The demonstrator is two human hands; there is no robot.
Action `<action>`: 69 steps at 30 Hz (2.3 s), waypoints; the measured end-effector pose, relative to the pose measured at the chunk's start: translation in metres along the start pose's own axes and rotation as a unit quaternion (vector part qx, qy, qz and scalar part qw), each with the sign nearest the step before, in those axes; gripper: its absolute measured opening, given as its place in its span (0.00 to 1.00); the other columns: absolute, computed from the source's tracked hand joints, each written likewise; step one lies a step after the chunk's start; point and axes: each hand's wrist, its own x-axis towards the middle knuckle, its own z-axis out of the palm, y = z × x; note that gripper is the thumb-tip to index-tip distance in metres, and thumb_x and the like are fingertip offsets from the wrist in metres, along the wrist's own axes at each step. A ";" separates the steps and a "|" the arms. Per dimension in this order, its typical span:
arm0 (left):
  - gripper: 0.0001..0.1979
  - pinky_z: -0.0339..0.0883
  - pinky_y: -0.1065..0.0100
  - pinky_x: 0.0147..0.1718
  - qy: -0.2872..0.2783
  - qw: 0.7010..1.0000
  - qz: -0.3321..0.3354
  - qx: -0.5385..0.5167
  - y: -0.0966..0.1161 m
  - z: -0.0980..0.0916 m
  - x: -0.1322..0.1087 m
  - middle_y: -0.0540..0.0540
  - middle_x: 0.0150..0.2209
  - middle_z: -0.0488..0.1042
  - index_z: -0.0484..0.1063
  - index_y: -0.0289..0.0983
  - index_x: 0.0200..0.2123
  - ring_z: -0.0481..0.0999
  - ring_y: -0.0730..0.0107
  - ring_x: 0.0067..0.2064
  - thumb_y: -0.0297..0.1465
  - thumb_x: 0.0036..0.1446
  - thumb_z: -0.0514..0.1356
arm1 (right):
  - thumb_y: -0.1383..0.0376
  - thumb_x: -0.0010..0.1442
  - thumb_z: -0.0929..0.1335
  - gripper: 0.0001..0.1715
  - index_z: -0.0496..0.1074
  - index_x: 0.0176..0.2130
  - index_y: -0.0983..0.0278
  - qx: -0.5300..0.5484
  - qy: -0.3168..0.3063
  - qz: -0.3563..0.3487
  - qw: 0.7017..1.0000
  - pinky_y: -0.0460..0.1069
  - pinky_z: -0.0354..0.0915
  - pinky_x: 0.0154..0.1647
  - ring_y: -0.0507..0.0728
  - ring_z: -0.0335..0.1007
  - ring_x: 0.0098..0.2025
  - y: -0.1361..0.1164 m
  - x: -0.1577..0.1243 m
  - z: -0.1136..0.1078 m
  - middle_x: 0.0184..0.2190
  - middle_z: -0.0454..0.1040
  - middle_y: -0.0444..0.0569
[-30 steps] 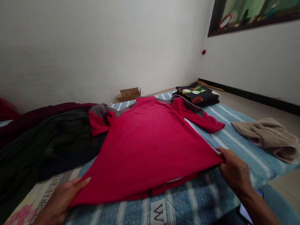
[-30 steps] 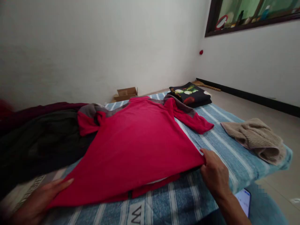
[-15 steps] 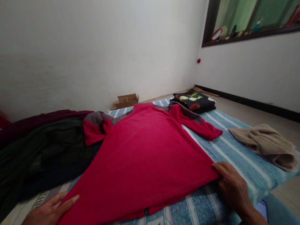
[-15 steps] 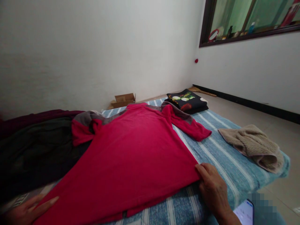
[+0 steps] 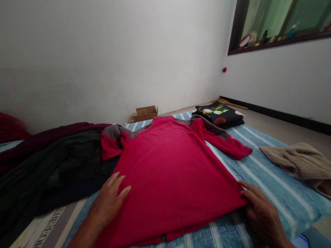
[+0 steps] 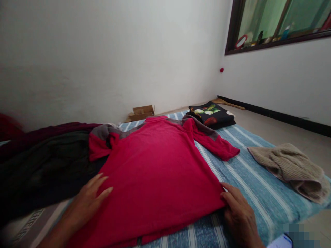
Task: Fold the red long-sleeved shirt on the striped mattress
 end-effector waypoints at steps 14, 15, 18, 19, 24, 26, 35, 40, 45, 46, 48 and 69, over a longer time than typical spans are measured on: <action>0.32 0.46 0.50 0.59 -0.126 0.992 0.006 0.011 0.034 0.000 0.014 0.36 0.64 0.52 0.60 0.35 0.59 0.47 0.54 0.65 0.48 0.56 0.47 | 0.71 0.47 0.58 0.16 0.70 0.34 0.59 -0.046 -0.052 -0.005 0.998 0.51 0.71 0.39 0.57 0.74 0.41 0.019 -0.003 0.001 0.43 0.74 0.50; 0.32 0.48 0.54 0.59 -0.093 0.996 0.011 0.008 0.035 0.000 0.028 0.35 0.63 0.55 0.61 0.32 0.58 0.50 0.57 0.64 0.46 0.58 0.46 | 0.71 0.46 0.58 0.17 0.70 0.34 0.59 -0.048 -0.054 -0.011 0.997 0.51 0.72 0.39 0.57 0.74 0.41 0.019 -0.002 0.001 0.42 0.75 0.49; 0.29 0.51 0.55 0.57 -0.066 0.998 0.008 0.016 0.038 0.009 0.063 0.34 0.63 0.54 0.58 0.31 0.59 0.50 0.56 0.64 0.43 0.60 0.44 | 0.71 0.46 0.59 0.17 0.70 0.33 0.58 -0.051 -0.058 -0.009 0.997 0.52 0.71 0.41 0.58 0.74 0.42 0.021 -0.001 0.000 0.42 0.75 0.49; 0.29 0.51 0.52 0.57 -0.084 0.996 -0.005 0.025 0.039 0.014 0.070 0.33 0.63 0.53 0.58 0.33 0.60 0.49 0.52 0.64 0.43 0.60 0.44 | 0.71 0.46 0.59 0.16 0.71 0.32 0.57 -0.054 -0.061 -0.010 0.997 0.52 0.72 0.40 0.58 0.74 0.42 0.022 -0.001 0.000 0.42 0.75 0.49; 0.32 0.48 0.42 0.54 -0.103 0.992 -0.036 0.055 0.041 0.035 0.064 0.36 0.65 0.48 0.54 0.46 0.61 0.45 0.41 0.64 0.52 0.57 0.46 | 0.72 0.44 0.59 0.18 0.72 0.31 0.56 -0.081 -0.090 -0.046 0.992 0.49 0.72 0.35 0.57 0.75 0.37 0.020 0.007 -0.007 0.38 0.77 0.46; 0.33 0.48 0.43 0.54 -0.107 0.992 -0.041 0.060 0.041 0.034 0.060 0.36 0.65 0.47 0.53 0.48 0.62 0.43 0.40 0.65 0.54 0.56 0.46 | 0.73 0.44 0.59 0.19 0.72 0.31 0.56 -0.099 -0.093 -0.062 0.989 0.49 0.72 0.33 0.57 0.75 0.35 0.013 0.014 -0.011 0.36 0.77 0.47; 0.37 0.49 0.45 0.54 -0.075 0.992 -0.068 0.078 0.054 0.020 0.078 0.32 0.64 0.49 0.53 0.39 0.62 0.47 0.40 0.64 0.52 0.56 0.43 | 0.70 0.50 0.62 0.21 0.71 0.44 0.58 -0.051 -0.051 -0.168 0.983 0.53 0.66 0.46 0.60 0.69 0.49 -0.062 0.048 0.004 0.47 0.74 0.49; 0.31 0.49 0.40 0.52 -0.085 0.992 -0.033 0.084 0.039 0.033 0.076 0.38 0.63 0.55 0.59 0.44 0.60 0.49 0.43 0.64 0.49 0.56 0.44 | 0.57 0.50 0.70 0.17 0.73 0.41 0.58 -0.034 -0.112 -0.165 0.979 0.53 0.69 0.40 0.63 0.72 0.44 -0.065 0.041 0.020 0.44 0.76 0.52; 0.27 0.48 0.41 0.54 -0.075 0.990 -0.027 0.115 0.074 0.024 0.077 0.34 0.62 0.56 0.62 0.36 0.57 0.50 0.44 0.63 0.40 0.57 0.47 | 0.60 0.58 0.66 0.12 0.72 0.41 0.60 0.042 -0.054 -0.105 0.992 0.46 0.68 0.42 0.55 0.73 0.42 -0.042 0.037 0.012 0.41 0.77 0.49; 0.26 0.47 0.44 0.55 -0.074 0.990 0.001 0.121 0.092 0.020 0.078 0.33 0.62 0.54 0.62 0.33 0.57 0.49 0.46 0.64 0.37 0.58 0.47 | 0.60 0.60 0.64 0.12 0.73 0.41 0.60 0.050 -0.049 -0.063 0.996 0.46 0.68 0.41 0.55 0.73 0.41 -0.037 0.044 0.009 0.39 0.77 0.49; 0.24 0.44 0.48 0.58 -0.066 0.988 0.109 0.092 0.135 0.011 0.080 0.36 0.63 0.54 0.63 0.33 0.56 0.47 0.52 0.65 0.35 0.59 0.46 | 0.60 0.62 0.60 0.14 0.73 0.39 0.61 0.061 -0.084 0.030 0.994 0.47 0.67 0.40 0.55 0.74 0.39 -0.030 0.068 0.003 0.37 0.77 0.49; 0.30 0.40 0.49 0.62 -0.092 0.952 0.269 -0.117 0.272 0.070 0.095 0.43 0.66 0.44 0.48 0.35 0.64 0.41 0.58 0.66 0.39 0.60 0.43 | 0.70 0.54 0.59 0.15 0.73 0.36 0.66 -0.024 -0.261 0.251 0.932 0.47 0.58 0.36 0.59 0.71 0.43 0.028 0.254 0.132 0.38 0.76 0.55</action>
